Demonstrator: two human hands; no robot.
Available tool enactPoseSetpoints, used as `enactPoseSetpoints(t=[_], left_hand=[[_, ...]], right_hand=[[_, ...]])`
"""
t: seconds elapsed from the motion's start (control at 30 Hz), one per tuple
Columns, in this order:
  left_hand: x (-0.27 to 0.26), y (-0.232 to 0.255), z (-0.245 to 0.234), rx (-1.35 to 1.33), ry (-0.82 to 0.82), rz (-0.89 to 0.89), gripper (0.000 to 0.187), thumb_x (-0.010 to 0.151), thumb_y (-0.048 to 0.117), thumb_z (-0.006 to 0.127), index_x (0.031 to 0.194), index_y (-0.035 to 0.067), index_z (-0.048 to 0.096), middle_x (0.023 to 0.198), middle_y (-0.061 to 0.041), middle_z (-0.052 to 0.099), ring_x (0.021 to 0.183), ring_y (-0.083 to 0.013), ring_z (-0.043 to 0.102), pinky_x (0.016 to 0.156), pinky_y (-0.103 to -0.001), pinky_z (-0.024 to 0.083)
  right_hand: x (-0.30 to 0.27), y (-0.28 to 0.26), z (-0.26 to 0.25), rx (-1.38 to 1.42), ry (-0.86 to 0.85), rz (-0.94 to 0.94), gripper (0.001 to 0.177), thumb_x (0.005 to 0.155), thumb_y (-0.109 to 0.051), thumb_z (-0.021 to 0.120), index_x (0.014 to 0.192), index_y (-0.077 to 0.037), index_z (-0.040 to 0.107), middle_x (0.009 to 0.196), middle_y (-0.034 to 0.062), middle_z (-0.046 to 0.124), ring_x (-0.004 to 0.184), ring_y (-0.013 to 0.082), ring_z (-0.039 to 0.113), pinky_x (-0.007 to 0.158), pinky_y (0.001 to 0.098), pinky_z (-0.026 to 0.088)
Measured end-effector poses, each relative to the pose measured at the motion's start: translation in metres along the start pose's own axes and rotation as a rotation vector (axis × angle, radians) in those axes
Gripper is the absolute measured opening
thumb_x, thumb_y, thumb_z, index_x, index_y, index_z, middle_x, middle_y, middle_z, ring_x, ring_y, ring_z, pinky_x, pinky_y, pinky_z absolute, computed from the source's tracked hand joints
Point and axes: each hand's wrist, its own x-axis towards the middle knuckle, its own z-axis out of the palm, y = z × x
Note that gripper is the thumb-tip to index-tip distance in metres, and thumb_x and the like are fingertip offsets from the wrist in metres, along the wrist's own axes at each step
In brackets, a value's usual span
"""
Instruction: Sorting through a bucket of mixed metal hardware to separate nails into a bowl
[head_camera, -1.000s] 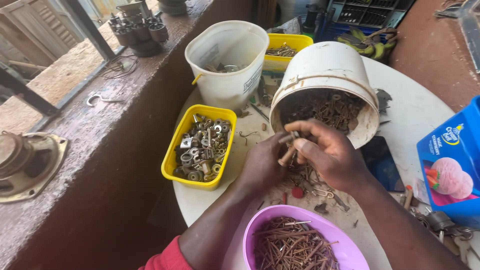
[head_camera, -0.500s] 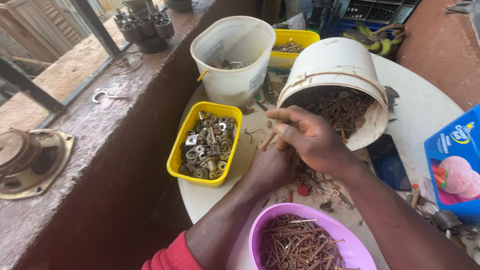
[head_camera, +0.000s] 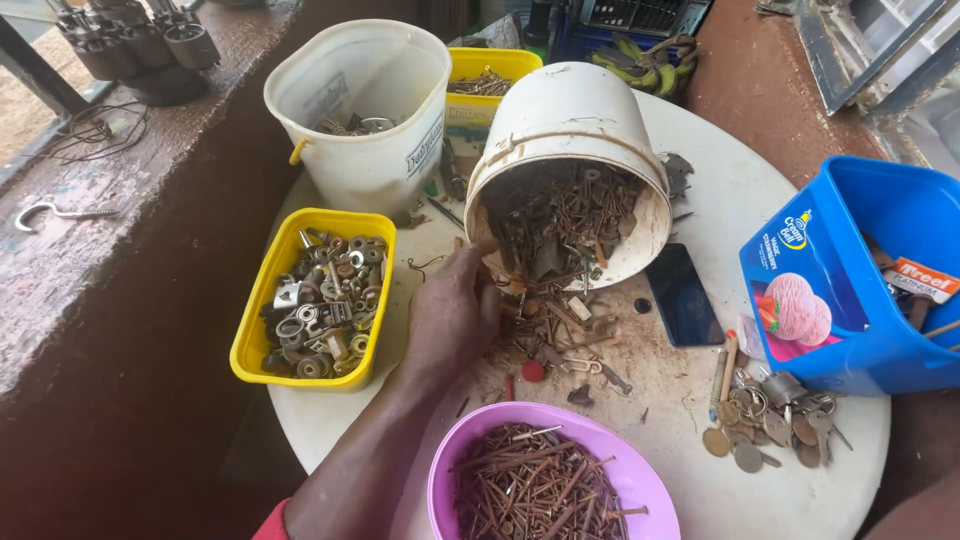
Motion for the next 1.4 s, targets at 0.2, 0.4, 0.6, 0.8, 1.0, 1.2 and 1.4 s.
enactPoseSetpoints(t=[0.2, 0.4, 0.6, 0.8, 1.0, 1.2, 1.4], left_hand=[[0.001, -0.006, 0.009, 0.033, 0.032, -0.029, 0.026, 0.099, 0.028, 0.059, 0.121, 0.028, 0.073, 0.104, -0.010, 0.078, 0.092, -0.0466, 0.074, 0.079, -0.062, 0.062], [0.004, -0.011, 0.013, 0.083, 0.003, -0.002, 0.030, 0.097, 0.028, 0.061, 0.125, 0.029, 0.071, 0.110, -0.011, 0.079, 0.099, -0.0465, 0.074, 0.085, -0.064, 0.061], [-0.004, -0.008, 0.009, 0.058, -0.001, 0.007, 0.031, 0.098, 0.029, 0.057, 0.127, 0.030, 0.069, 0.111, -0.013, 0.078, 0.100, -0.0459, 0.074, 0.086, -0.064, 0.060], [-0.001, -0.001, 0.008, -0.020, 0.025, 0.093, 0.025, 0.102, 0.031, 0.057, 0.123, 0.029, 0.070, 0.107, -0.015, 0.078, 0.098, -0.0473, 0.074, 0.082, -0.065, 0.060], [-0.006, -0.001, 0.007, -0.122, -0.121, 0.121, 0.032, 0.107, 0.042, 0.052, 0.121, 0.024, 0.074, 0.097, -0.015, 0.079, 0.095, -0.0458, 0.076, 0.078, -0.059, 0.061], [-0.011, 0.021, -0.004, -0.214, -0.139, 0.123, 0.031, 0.104, 0.035, 0.067, 0.122, 0.011, 0.075, 0.080, -0.019, 0.076, 0.083, -0.0464, 0.077, 0.074, -0.057, 0.062], [-0.008, 0.023, -0.007, -0.291, -0.167, 0.081, 0.033, 0.110, 0.038, 0.059, 0.118, 0.011, 0.076, 0.076, -0.019, 0.074, 0.077, -0.0414, 0.077, 0.068, -0.050, 0.062]], right_hand=[[-0.017, 0.007, 0.000, -0.234, 0.110, -0.018, 0.031, 0.125, 0.011, 0.074, 0.151, -0.005, 0.078, 0.097, 0.0063, 0.064, 0.079, 0.0155, 0.052, 0.072, 0.0266, 0.042], [0.005, -0.043, 0.147, -0.403, -0.699, -0.207, 0.048, 0.100, -0.005, 0.055, 0.142, -0.023, 0.071, 0.131, 0.0101, 0.072, 0.092, 0.0224, 0.076, 0.062, 0.0264, 0.057], [-0.007, 0.022, 0.182, -0.095, -0.526, -0.400, 0.021, 0.101, -0.016, 0.067, 0.115, -0.008, 0.080, 0.120, 0.0176, 0.076, 0.113, 0.0407, 0.074, 0.093, 0.0491, 0.061], [-0.014, -0.033, 0.160, 0.316, -0.405, 0.270, 0.026, 0.105, -0.011, 0.068, 0.127, 0.002, 0.072, 0.109, 0.0174, 0.078, 0.093, 0.0174, 0.074, 0.078, 0.0340, 0.068], [-0.023, -0.008, 0.181, 0.466, -0.288, 0.254, 0.024, 0.106, -0.009, 0.068, 0.125, 0.006, 0.071, 0.111, 0.0229, 0.078, 0.094, 0.0210, 0.077, 0.082, 0.0363, 0.069], [-0.031, -0.014, 0.188, 0.508, -0.290, 0.174, 0.021, 0.107, -0.007, 0.066, 0.123, 0.005, 0.070, 0.114, 0.0243, 0.076, 0.101, 0.0270, 0.078, 0.087, 0.0414, 0.069], [-0.028, -0.020, 0.186, 0.516, -0.311, 0.133, 0.019, 0.107, -0.010, 0.066, 0.120, 0.004, 0.071, 0.112, 0.0239, 0.075, 0.105, 0.0298, 0.077, 0.086, 0.0473, 0.068]])
